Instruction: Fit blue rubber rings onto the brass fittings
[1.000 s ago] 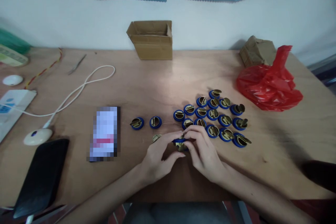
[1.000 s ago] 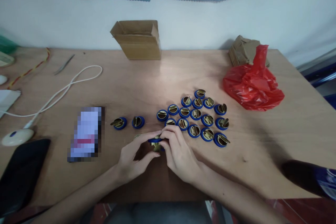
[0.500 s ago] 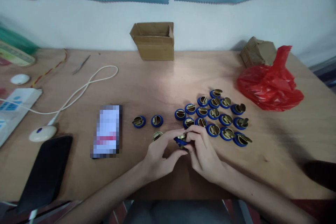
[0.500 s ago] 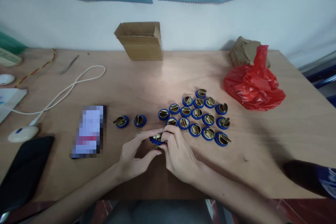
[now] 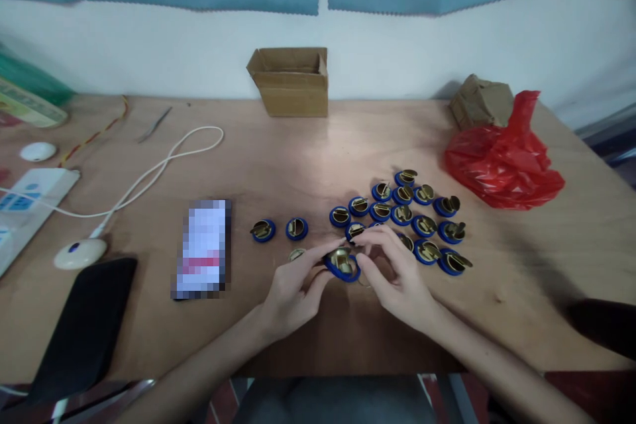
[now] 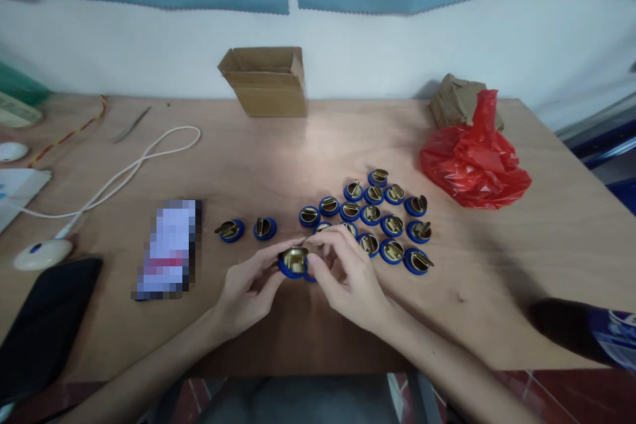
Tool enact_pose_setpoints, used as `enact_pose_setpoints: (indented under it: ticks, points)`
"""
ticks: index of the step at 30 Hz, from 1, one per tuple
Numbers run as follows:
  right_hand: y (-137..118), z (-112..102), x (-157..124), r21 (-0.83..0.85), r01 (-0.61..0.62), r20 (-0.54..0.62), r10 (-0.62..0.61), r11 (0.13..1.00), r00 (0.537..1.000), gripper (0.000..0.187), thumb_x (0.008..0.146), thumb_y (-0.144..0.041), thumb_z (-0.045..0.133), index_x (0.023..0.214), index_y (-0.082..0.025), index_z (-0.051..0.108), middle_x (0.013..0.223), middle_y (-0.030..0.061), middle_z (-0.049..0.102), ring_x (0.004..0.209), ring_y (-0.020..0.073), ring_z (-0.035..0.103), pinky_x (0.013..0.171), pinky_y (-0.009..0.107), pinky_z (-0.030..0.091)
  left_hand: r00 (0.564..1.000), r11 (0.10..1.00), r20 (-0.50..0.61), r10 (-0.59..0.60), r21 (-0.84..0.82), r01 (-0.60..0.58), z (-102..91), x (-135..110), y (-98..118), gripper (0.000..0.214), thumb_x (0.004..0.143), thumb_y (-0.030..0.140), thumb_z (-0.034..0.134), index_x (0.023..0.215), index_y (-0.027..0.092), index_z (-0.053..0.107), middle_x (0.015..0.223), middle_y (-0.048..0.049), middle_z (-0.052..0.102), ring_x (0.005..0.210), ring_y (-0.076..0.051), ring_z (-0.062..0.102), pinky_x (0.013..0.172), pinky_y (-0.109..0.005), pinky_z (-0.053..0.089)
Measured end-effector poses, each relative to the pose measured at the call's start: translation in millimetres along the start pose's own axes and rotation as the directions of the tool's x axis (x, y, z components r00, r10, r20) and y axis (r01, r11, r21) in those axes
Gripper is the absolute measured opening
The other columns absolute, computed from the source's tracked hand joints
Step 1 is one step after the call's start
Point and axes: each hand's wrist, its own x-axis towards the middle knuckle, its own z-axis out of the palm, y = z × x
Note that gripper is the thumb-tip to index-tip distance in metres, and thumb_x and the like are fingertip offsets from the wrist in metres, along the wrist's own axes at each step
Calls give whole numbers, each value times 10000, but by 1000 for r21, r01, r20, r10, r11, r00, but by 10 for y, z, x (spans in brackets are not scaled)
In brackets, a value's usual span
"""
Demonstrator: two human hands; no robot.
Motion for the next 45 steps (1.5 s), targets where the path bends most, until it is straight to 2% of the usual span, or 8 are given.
enact_pose_setpoints:
  ticks: [3,5,10,18,25,28,39,45]
  points:
    - [2,17,9,67,-73,75,68,995,995,42,975,-236,571,949,-218,598,930,31,551,771,154,555,693,307,496,1000,999,-11,26,-23,-26,0,30,-3,477,942,67,529,1388,233,546,1331,-97,674,1210,-201,671,1003,-319,590]
    - [2,34,4,151,-147,138,127,978,982,166,988,-290,560,840,-217,544,846,9,527,728,146,523,644,282,473,998,999,-48,42,-21,-43,-17,53,11,452,957,72,491,1375,228,560,1334,-111,656,1239,-211,646,990,-335,598]
    - [7,68,-10,306,-288,253,215,907,943,190,1011,-350,528,873,-220,513,735,-42,444,614,110,439,541,232,413,1000,995,-2,3,-104,-4,-49,81,69,396,977,126,497,1361,200,560,1284,-132,675,1184,-220,671,1022,-383,581]
    - [17,108,-65,210,-180,137,153,961,979,133,993,-260,542,870,-220,515,744,-34,481,649,116,474,567,238,422,999,989,-53,1,-146,-8,29,38,62,455,899,159,685,1337,190,566,1314,-132,651,1218,-228,661,978,-349,615]
    - [4,96,-85,269,-210,-15,222,940,975,171,995,-286,546,843,-227,492,720,-38,485,602,113,483,547,245,420,952,947,-144,271,218,-237,-106,63,153,556,850,119,742,1367,211,559,1228,-105,705,1119,-228,707,979,-352,617]
    - [8,60,-33,295,-203,-145,253,934,956,197,992,-295,560,820,-228,489,680,-51,453,561,106,452,517,238,389,958,937,-142,251,284,-203,-195,63,158,661,841,169,769,1436,202,483,1241,-110,708,1051,-215,728,907,-318,638]
    - [55,82,-102,242,-143,-138,179,960,974,149,992,-274,562,859,-229,515,703,-39,471,587,116,475,537,247,423,954,897,210,214,345,-278,68,69,65,341,966,236,604,1296,153,575,1282,-159,648,1205,-275,654,1012,-428,577]
    - [35,41,-100,-32,12,-149,-16,999,989,107,971,-198,567,881,-231,521,708,-32,522,574,113,516,515,242,437,968,900,128,216,359,-249,66,51,38,531,957,269,615,1448,158,447,1355,-183,619,1277,-313,604,1059,-489,538]
